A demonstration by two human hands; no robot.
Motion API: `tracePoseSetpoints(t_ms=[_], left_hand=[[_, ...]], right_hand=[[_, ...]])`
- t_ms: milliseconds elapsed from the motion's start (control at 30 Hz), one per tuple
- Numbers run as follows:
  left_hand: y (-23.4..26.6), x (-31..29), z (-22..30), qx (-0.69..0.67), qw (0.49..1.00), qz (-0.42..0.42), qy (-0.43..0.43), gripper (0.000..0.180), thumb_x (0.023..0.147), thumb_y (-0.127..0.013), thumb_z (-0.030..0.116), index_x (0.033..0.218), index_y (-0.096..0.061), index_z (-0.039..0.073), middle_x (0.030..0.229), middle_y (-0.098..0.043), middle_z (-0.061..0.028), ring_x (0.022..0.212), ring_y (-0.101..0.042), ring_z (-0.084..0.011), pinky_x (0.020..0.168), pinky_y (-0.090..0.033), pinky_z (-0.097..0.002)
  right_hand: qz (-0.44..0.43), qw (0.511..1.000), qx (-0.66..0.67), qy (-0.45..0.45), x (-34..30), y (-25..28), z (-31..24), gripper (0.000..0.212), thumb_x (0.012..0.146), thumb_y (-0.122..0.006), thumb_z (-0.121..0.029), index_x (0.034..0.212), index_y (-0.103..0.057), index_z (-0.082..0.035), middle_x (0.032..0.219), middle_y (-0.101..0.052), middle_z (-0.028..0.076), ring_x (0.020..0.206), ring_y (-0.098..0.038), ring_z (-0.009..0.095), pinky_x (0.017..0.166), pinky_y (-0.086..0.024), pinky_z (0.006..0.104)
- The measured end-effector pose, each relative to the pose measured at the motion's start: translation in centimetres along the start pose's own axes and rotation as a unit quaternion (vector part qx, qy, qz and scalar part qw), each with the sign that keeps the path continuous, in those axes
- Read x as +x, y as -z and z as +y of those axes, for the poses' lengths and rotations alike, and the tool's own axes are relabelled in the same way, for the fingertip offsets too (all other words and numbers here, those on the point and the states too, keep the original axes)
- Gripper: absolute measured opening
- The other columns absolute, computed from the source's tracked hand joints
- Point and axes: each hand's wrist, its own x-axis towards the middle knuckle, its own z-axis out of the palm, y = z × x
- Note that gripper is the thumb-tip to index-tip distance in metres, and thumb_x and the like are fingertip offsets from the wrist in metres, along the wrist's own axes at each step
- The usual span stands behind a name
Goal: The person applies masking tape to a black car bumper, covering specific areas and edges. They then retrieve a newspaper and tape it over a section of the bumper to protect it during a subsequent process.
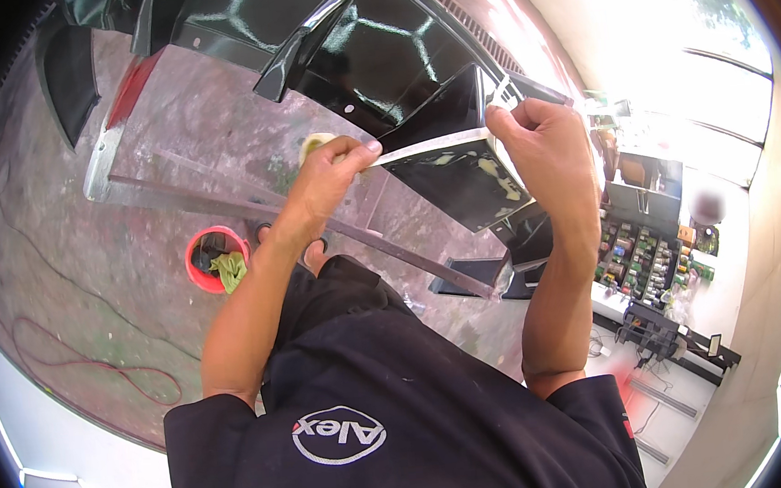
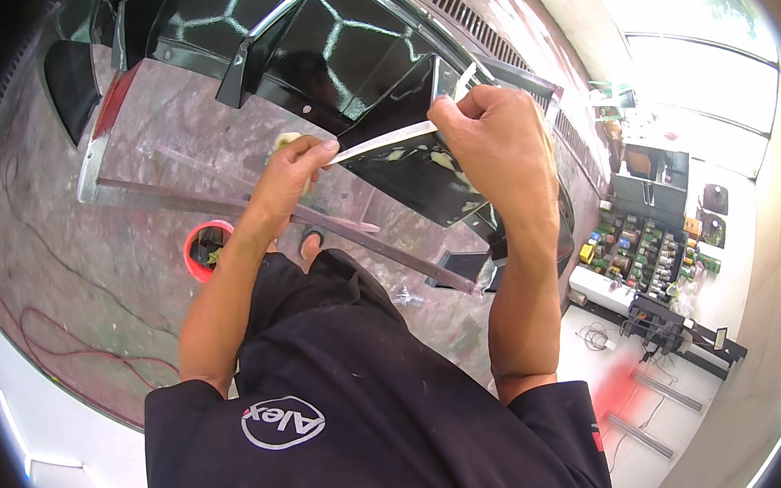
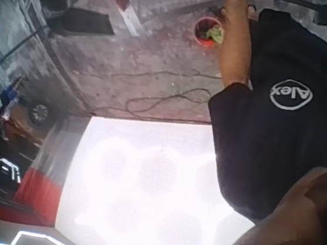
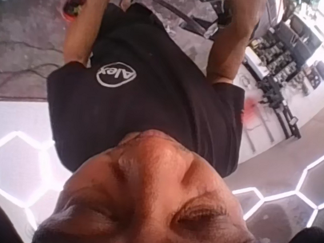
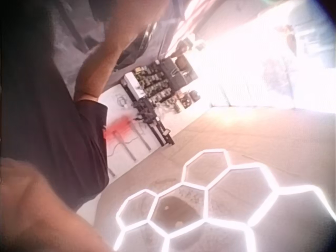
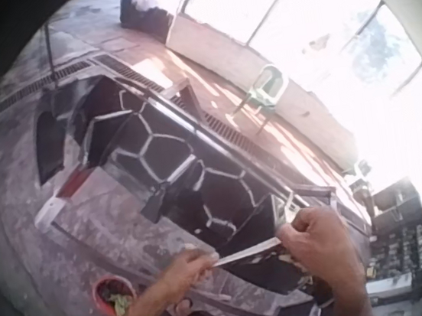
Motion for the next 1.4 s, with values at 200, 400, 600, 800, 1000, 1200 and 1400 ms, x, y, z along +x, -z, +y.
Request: tracePoseSetpoints(t_ms=[200, 400, 600, 800, 1000, 1200, 1400], left_hand=[[-2.1, -3.5, -0.2, 0.168, 0.907, 0.225, -0.315, 0.032, 0.094, -0.083, 0.029, 0.118, -0.078, 0.008, 0.109, -0.069, -0.0109, 0.1, -0.06, -0.0274, 0.088, -0.047, -0.0411], [-3.7, -3.6, 1.1, 0.291, 0.853, 0.146, -0.409, 0.037, 0.091, -0.084, 0.014, 0.128, -0.08, 0.011, 0.118, -0.068, -0.0125, 0.107, -0.06, -0.0313, 0.094, -0.046, -0.0433], [-3.7, -3.0, 1.3, 0.299, 0.843, 0.144, -0.422, 0.034, 0.093, -0.082, 0.009, 0.127, -0.081, 0.012, 0.114, -0.069, -0.0102, 0.105, -0.061, -0.0296, 0.092, -0.047, -0.0426], [-3.4, -2.6, 1.2, 0.311, 0.82, 0.144, -0.459, 0.033, 0.092, -0.083, 0.005, 0.125, -0.081, 0.011, 0.108, -0.07, -0.0092, 0.1, -0.061, -0.0286, 0.086, -0.046, -0.0422], [-3.3, -2.2, 0.2, 0.313, 0.791, 0.181, -0.493, 0.031, 0.09, -0.083, 0.002, 0.12, -0.079, 0.009, 0.102, -0.07, -0.009, 0.093, -0.063, -0.0296, 0.08, -0.046, -0.0426], [-3.3, -1.6, -0.7, 0.317, 0.776, 0.201, -0.507, 0.028, 0.087, -0.084, 0.005, 0.113, -0.076, 0.009, 0.102, -0.071, -0.0078, 0.093, -0.063, -0.0298, 0.077, -0.044, -0.0448], [-3.3, -1.4, -0.7, 0.338, 0.751, 0.209, -0.527, 0.035, 0.085, -0.083, -0.002, 0.117, -0.077, 0.011, 0.099, -0.069, -0.0069, 0.089, -0.064, -0.0283, 0.077, -0.046, -0.042]], right_hand=[[-0.073, 0.996, 0.043, -0.024, 0.2, 1.8, 0.9, 0.047, 0.093, -0.081, -0.039, 0.076, -0.075, 0.004, 0.058, -0.057, 0.003, 0.056, -0.05, 0.009, 0.055, -0.043, 0.0329], [-0.075, 0.991, 0.098, 0.046, 0.9, 0.3, 1.4, 0.04, 0.091, -0.08, -0.031, 0.079, -0.076, 0.006, 0.06, -0.063, 0.007, 0.055, -0.056, 0.012, 0.055, -0.046, 0.0341], [-0.066, 0.992, 0.095, 0.049, 0.6, 0.3, 1.0, 0.035, 0.088, -0.075, -0.028, 0.081, -0.077, 0.006, 0.062, -0.067, 0.011, 0.057, -0.063, 0.015, 0.058, -0.05, 0.0327], [-0.063, 0.993, 0.096, 0.028, 0.6, 0.3, 1.0, 0.035, 0.086, -0.075, -0.029, 0.081, -0.077, 0.006, 0.061, -0.066, 0.011, 0.056, -0.062, 0.015, 0.058, -0.05, 0.0334], [-0.057, 0.993, 0.092, 0.048, 0.9, 0.3, 1.1, 0.034, 0.085, -0.074, -0.028, 0.078, -0.076, 0.006, 0.059, -0.064, 0.009, 0.056, -0.06, 0.013, 0.058, -0.05, 0.0332], [-0.067, 0.993, 0.1, 0.021, 0.7, 0.3, 1.4, 0.034, 0.085, -0.074, -0.027, 0.076, -0.075, 0.006, 0.059, -0.063, 0.008, 0.056, -0.06, 0.012, 0.057, -0.048, 0.0325], [-0.073, 0.989, 0.127, 0.0, 0.6, 0.1, 1.9, 0.034, 0.086, -0.074, -0.027, 0.074, -0.075, 0.005, 0.059, -0.063, 0.005, 0.056, -0.058, 0.011, 0.055, -0.047, 0.0311]])
